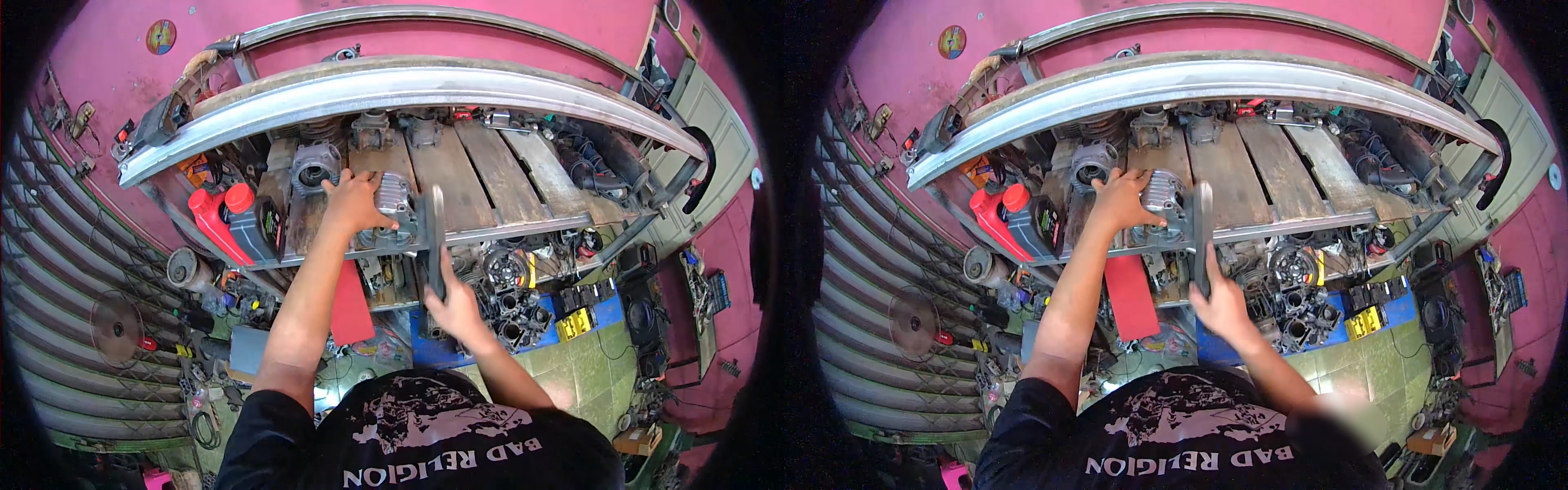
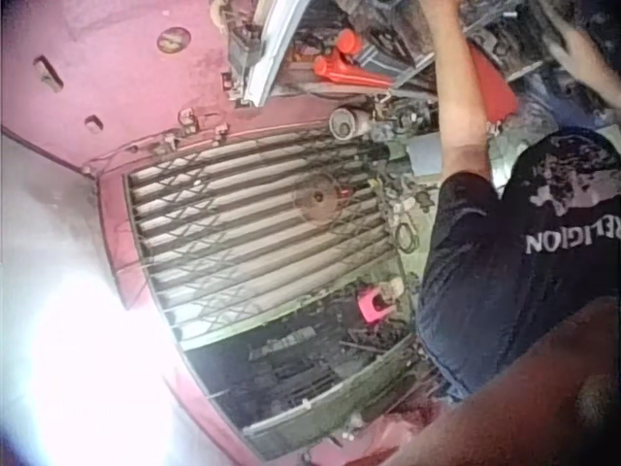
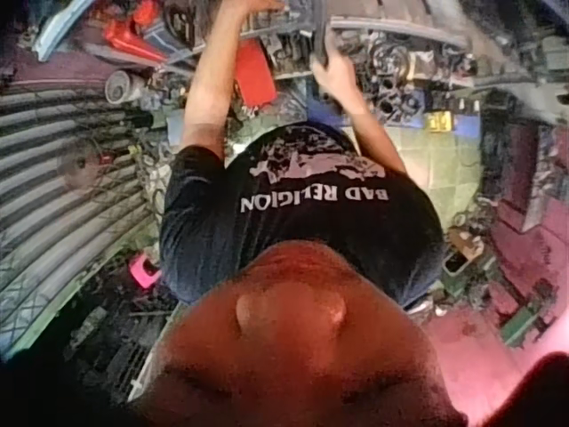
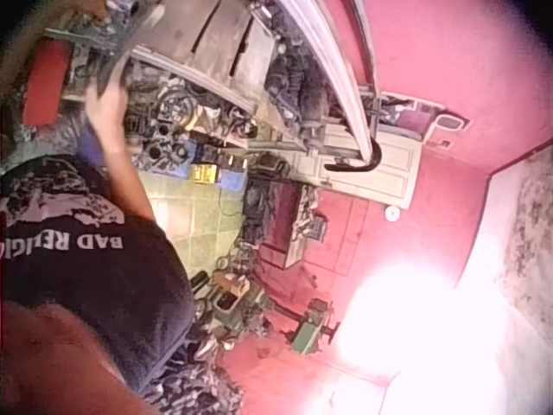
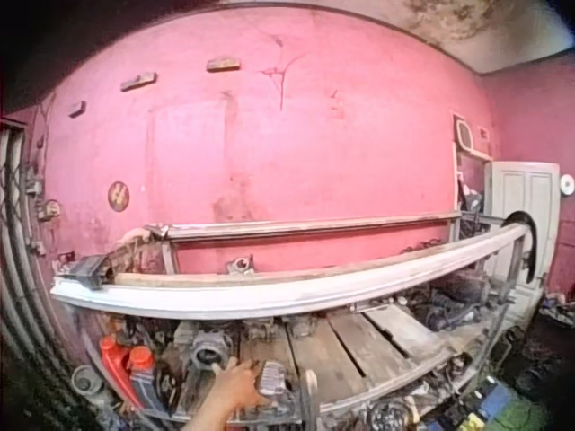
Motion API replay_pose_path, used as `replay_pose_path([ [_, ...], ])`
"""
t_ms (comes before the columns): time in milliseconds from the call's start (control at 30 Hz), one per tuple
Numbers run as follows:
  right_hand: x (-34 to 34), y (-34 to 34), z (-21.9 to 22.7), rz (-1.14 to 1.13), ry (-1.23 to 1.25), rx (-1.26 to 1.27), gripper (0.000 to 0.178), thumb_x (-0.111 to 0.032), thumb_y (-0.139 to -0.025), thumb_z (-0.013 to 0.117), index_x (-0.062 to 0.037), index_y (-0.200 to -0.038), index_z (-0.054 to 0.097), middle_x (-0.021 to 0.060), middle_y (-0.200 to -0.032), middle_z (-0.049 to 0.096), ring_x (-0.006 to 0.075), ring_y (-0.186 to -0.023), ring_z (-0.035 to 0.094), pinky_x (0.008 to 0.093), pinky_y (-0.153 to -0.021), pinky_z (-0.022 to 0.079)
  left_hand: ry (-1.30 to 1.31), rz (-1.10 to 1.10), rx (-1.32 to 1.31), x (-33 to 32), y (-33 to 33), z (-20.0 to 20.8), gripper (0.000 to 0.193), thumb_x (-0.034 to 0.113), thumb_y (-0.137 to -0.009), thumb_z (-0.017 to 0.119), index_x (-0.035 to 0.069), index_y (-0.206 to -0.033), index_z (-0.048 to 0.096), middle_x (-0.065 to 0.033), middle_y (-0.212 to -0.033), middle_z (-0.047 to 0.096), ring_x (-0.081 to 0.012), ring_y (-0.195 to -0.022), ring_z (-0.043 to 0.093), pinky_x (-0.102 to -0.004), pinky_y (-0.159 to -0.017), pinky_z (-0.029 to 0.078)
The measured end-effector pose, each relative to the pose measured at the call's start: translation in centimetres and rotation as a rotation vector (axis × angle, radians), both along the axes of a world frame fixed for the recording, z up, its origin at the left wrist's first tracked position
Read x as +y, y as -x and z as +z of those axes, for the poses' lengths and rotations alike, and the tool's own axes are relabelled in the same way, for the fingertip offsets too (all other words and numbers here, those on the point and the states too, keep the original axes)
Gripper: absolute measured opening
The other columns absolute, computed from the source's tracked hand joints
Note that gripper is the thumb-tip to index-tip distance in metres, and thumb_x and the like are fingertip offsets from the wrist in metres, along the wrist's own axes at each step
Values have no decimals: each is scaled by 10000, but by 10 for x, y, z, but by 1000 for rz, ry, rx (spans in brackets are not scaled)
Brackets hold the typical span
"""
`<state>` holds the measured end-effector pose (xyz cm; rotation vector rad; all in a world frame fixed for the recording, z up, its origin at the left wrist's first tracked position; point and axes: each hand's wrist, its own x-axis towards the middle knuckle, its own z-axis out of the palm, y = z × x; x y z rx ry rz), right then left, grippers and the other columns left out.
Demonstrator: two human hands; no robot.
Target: The person uses a metal file to scrape and clean the surfaces of several small metal engine parts. They handle the parts one by one, rotating them to file different sides and edges, then placing them back on the workbench.
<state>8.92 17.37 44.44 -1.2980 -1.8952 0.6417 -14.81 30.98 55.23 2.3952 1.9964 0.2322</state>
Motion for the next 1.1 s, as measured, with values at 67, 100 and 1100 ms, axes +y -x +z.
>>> replay_pose_path([
  [67, 45, 12, 12, -19, -15, 75, 889, -185, -900, 686, -66, -1639, 206, 329, -971, 708, 504, -909, 705, 499, -812, 575, 9, 1, -2, 0, -1, 0, 1177, 631, -505, 931, 141, -1505, 548, -40, -1491, 571, -341, -1386, 459, -780, -1088, 300],
  [100, 72, 15, 11, 11, -190, 122, 899, -186, -896, 688, -82, -1643, 198, 343, -1014, 701, 505, -946, 700, 498, -852, 570, 12, -8, -9, 1, -3, 1, 1178, 629, -506, 931, 141, -1506, 546, -37, -1495, 568, -340, -1386, 459, -782, -1088, 299],
  [1100, -8, 19, -60, 98, 52, 326, 897, -82, -956, 602, 11, -1647, 38, 324, -1534, 431, 325, -1392, 491, 360, -1129, 370, 201, 129, 12, 5, -3, 15, 1143, 872, -558, 762, -44, -1238, 711, -274, -1382, 630, -473, -1424, 448, -749, -1154, 229],
])
